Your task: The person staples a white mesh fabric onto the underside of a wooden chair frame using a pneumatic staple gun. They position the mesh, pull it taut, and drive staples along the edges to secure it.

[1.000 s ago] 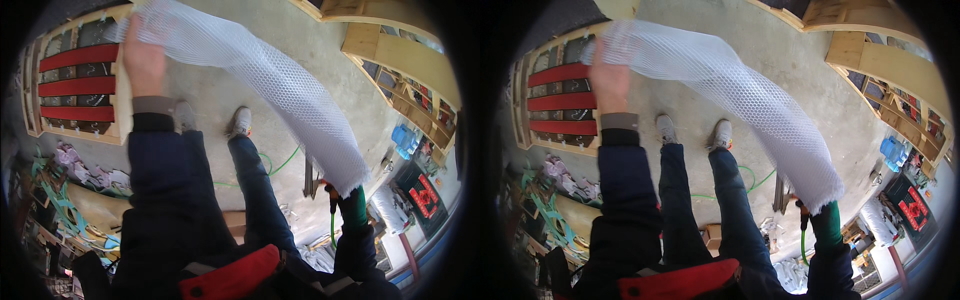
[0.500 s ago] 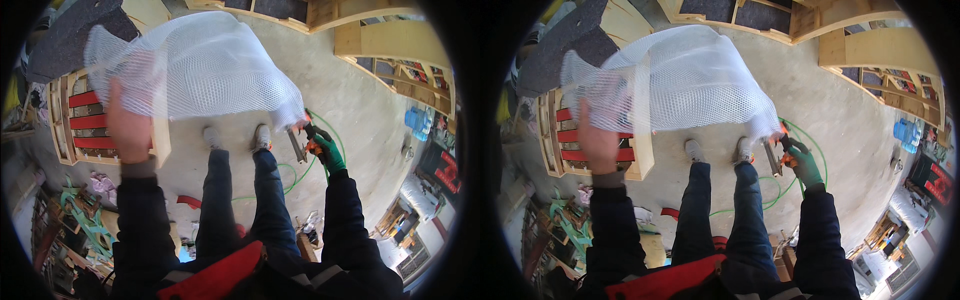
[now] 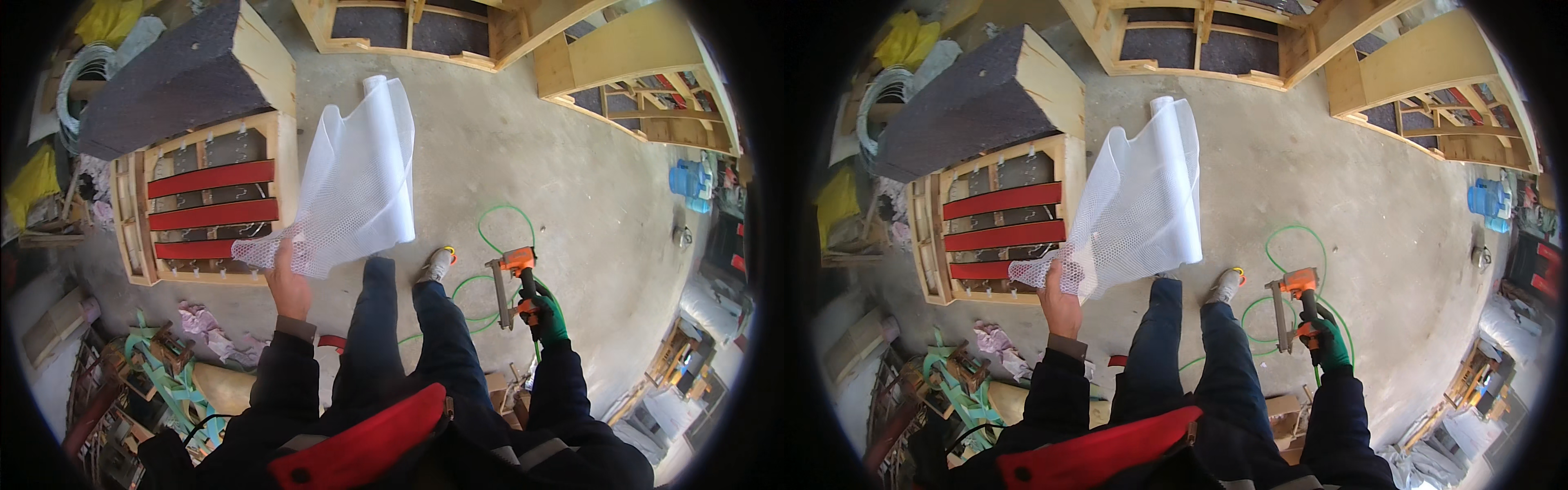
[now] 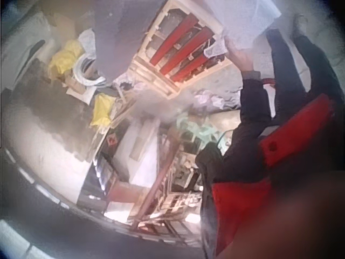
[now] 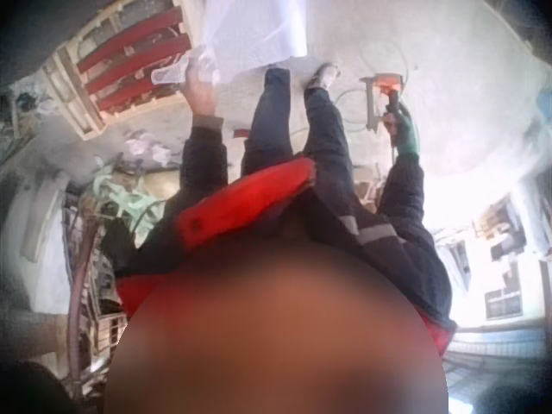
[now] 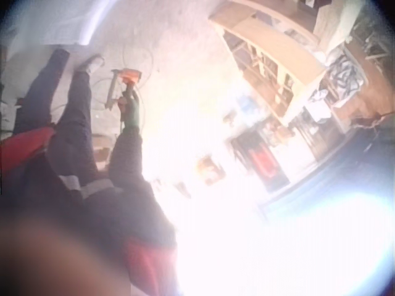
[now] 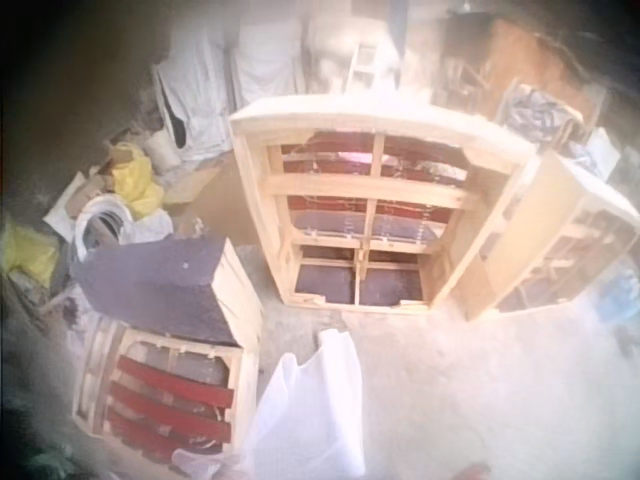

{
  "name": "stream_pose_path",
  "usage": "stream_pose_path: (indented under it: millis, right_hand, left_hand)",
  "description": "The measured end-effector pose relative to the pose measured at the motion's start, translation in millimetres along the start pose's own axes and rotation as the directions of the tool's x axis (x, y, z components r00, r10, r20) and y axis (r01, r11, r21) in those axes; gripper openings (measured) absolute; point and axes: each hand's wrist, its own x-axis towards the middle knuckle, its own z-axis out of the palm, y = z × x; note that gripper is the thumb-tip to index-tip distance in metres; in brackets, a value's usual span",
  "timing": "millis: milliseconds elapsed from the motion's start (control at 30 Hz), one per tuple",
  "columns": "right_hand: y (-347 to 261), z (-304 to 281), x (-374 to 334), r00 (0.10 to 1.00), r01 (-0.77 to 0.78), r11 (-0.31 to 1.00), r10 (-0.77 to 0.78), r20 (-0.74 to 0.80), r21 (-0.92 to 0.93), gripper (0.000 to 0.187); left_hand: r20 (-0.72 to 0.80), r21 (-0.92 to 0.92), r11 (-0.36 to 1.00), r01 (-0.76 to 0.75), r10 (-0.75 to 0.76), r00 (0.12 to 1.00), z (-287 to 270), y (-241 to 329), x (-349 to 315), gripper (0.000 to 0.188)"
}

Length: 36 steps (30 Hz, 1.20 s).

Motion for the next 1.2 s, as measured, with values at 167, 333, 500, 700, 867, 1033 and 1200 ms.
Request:
stream_pose_path:
  millis: [167, 333, 500, 700, 867, 1033, 1200]
  right_hand:
    - [0.8, -27.9, -18.1, 0.995, -0.018, 0.995, 0.009, 0.101, 0.094, 0.062]
    - [25.2, -68.9, -65.4, 0.999, -0.039, 0.998, 0.038, 0.028, 0.041, 0.059]
    - [101.2, -108.9, -128.1, 0.957, -0.223, 0.965, 0.243, -0.159, 0.135, 0.049]
    - [214.9, -110.8, -185.5, 0.901, -0.311, 0.911, 0.373, -0.219, 0.270, 0.050]
    - [251.1, -52.6, -185.2, 0.947, -0.288, 0.954, 0.297, -0.125, 0.089, 0.052]
    - [216.0, 37.3, -167.1, 0.981, -0.166, 0.986, 0.164, -0.098, -0.005, 0.042]
    - [165.1, 100.9, -121.4, 0.983, -0.102, 0.981, 0.125, 0.134, -0.164, 0.038]
  left_hand:
    - [-0.098, -0.135, 0.988, -0.073, 0.060, 0.993, -23.8, 45.8, -45.2, 0.033]
    - [-0.114, -0.100, 0.993, -0.060, 0.048, 0.992, -66.4, 103.8, -114.6, 0.038]
    - [0.071, 0.407, 0.860, -0.307, 0.305, 0.950, -124.7, 150.3, -179.1, 0.041]
    - [0.016, 0.187, 0.920, -0.345, 0.349, 0.937, -217.7, 232.2, -211.5, 0.041]
    - [0.402, 0.815, -0.062, -0.576, 0.776, 0.486, -262.9, 336.5, -179.7, 0.056]
    - [0.460, 0.724, -0.191, -0.663, 0.850, 0.258, -234.5, 456.7, -108.7, 0.051]
    - [0.141, 0.323, 0.593, -0.738, 0.741, 0.657, -161.8, 557.5, -53.0, 0.037]
